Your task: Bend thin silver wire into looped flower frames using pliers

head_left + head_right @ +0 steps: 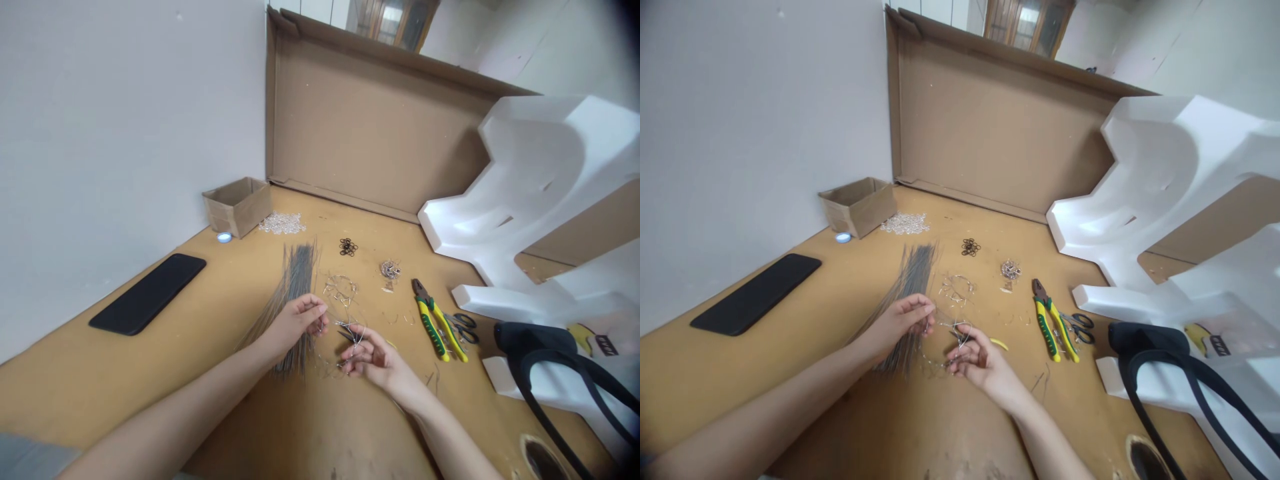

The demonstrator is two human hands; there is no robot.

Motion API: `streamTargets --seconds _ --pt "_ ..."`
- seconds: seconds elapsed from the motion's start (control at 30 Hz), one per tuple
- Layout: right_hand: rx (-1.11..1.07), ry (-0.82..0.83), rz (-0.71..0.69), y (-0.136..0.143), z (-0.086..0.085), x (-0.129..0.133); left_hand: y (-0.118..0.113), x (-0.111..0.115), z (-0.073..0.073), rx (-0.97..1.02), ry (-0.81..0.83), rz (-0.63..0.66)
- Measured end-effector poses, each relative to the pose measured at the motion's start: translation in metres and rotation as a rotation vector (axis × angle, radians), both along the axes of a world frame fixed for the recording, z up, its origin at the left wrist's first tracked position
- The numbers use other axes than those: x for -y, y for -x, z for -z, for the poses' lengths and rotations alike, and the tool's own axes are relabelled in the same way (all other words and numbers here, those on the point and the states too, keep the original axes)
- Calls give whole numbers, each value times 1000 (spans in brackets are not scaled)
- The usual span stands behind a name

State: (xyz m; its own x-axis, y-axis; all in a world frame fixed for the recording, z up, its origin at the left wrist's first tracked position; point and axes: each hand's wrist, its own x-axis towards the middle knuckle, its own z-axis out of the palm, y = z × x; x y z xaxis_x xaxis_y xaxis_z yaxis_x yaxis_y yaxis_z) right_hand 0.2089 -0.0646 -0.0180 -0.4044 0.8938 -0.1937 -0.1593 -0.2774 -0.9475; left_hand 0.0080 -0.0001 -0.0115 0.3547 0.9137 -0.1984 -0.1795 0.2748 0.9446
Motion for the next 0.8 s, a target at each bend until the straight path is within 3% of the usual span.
streamTargets --seconds 0.53,0.8 --pt "15 36 50 -3 -5 -2 1 -1 -1 24 23 -6" --pt "10 39 172 -4 -5 -5 1 -2 1 26 27 -7"
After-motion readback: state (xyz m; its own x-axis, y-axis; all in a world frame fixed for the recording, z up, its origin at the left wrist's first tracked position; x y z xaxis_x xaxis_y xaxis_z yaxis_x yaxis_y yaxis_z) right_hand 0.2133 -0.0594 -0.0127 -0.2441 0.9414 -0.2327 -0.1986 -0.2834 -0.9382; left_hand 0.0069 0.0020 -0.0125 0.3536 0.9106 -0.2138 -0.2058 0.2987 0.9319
